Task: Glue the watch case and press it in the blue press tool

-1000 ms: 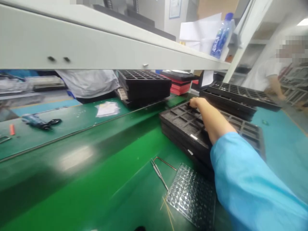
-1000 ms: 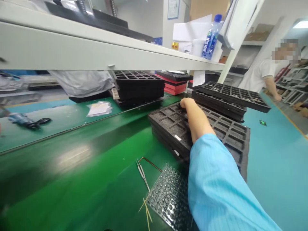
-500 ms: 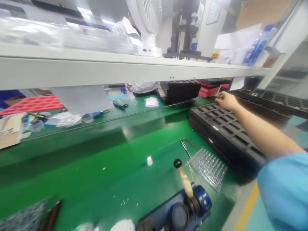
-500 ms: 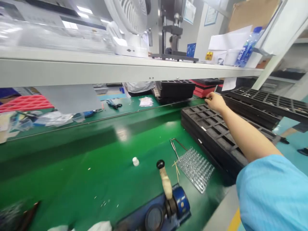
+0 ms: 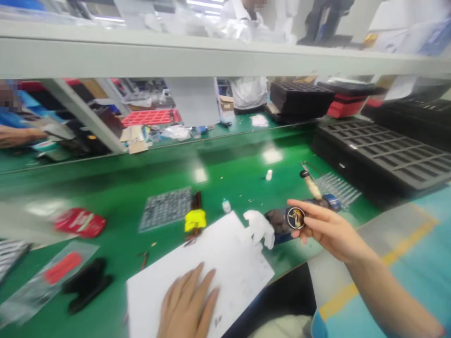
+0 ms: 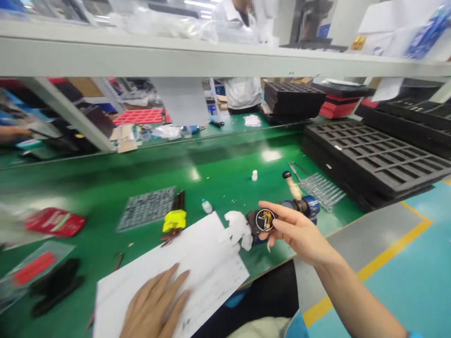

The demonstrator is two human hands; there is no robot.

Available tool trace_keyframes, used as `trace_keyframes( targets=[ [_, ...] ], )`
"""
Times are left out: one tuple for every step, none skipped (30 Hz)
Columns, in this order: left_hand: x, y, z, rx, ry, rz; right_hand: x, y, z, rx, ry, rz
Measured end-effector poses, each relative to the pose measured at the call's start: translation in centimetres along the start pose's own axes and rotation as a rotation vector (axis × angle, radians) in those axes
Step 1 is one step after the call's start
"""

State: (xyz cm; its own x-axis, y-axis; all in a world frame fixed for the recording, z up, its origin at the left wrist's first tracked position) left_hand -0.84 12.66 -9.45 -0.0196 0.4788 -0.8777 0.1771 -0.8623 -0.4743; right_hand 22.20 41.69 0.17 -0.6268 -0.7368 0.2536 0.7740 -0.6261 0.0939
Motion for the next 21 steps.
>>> trace_keyframes(
  targets=[
    [-0.4, -0.1, -0.2, -0.010, 0.004, -0.005, 1.6, 0.5, -1.2, 0.020, -0.073, 0.046],
    [-0.9, -0.5, -0.6, -0.024, 0.043, -0.008, 2.9, 0.8, -2.3, 0.035, -0.109, 0.077],
    [-1.5, -1.0, -1.1, -0.035, 0.110, -0.011, 4.1, 1.0, -3.1, 0.046, -0.124, 0.097],
    [-2.0, -1.6, -1.7, -0.051, 0.196, 0.001, 5.1, 1.1, -3.8, 0.055, -0.128, 0.106],
    [-2.7, -2.3, -2.4, -0.073, 0.287, -0.012, 6.0, 1.2, -4.4, 0.061, -0.121, 0.106],
    [-3.3, -3.0, -3.0, -0.098, 0.377, -0.024, 6.7, 1.3, -4.8, 0.070, -0.105, 0.106],
    [-3.9, -3.8, -3.7, -0.104, 0.460, -0.045, 7.4, 1.5, -5.2, 0.081, -0.085, 0.112],
    [-4.5, -4.4, -4.2, -0.104, 0.514, -0.075, 8.1, 1.6, -5.6, 0.094, -0.064, 0.129],
    [-5.0, -5.0, -4.7, -0.087, 0.532, -0.113, 8.7, 1.8, -5.9, 0.106, -0.044, 0.153],
    [-5.5, -5.5, -5.1, -0.045, 0.519, -0.148, 9.3, 2.0, -6.1, 0.116, -0.026, 0.181],
    [-5.8, -5.9, -5.5, 0.001, 0.487, -0.181, 9.9, 2.1, -6.3, 0.121, -0.008, 0.205],
    [-6.0, -6.1, -5.7, 0.044, 0.451, -0.213, 10.3, 2.1, -6.5, 0.120, 0.014, 0.218],
    [-6.2, -6.2, -5.8, 0.078, 0.416, -0.244, 10.6, 2.1, -6.7, 0.114, 0.042, 0.218],
    [-6.3, -6.2, -5.9, 0.098, 0.391, -0.272, 10.9, 2.1, -6.8, 0.108, 0.073, 0.214],
    [-6.4, -6.0, -5.8, 0.107, 0.374, -0.295, 11.1, 2.0, -6.9, 0.102, 0.103, 0.212],
    [-6.4, -5.9, -5.8, 0.107, 0.364, -0.310, 11.3, 2.0, -7.0, 0.094, 0.129, 0.213],
    [-6.5, -5.7, -5.7, 0.101, 0.362, -0.316, 11.4, 1.9, -7.1, 0.086, 0.150, 0.218],
    [-6.4, -5.6, -5.6, 0.096, 0.375, -0.312, 11.5, 1.8, -7.2, 0.076, 0.168, 0.225],
    [-6.3, -5.5, -5.6, 0.090, 0.406, -0.299, 11.6, 1.8, -7.3, 0.065, 0.186, 0.229],
    [-6.2, -5.5, -5.6, 0.079, 0.454, -0.283, 11.6, 1.8, -7.4, 0.056, 0.207, 0.233],
    [-6.1, -5.5, -5.5, 0.060, 0.513, -0.272, 11.6, 1.7, -7.5, 0.052, 0.232, 0.233]
  ],
)
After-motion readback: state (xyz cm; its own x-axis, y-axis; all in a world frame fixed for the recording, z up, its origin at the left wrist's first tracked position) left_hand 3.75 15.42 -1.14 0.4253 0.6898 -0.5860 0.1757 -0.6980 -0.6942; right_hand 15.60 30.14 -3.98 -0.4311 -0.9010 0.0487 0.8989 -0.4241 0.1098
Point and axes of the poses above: each hand's wrist, its own y-axis away from the middle knuckle, its own x-axis out of the palm, z = x × y, the point moved 4 cm from there along -y, towards the middle knuckle, and after that the axes turned 1 degree about y, right-handed, at the moved point
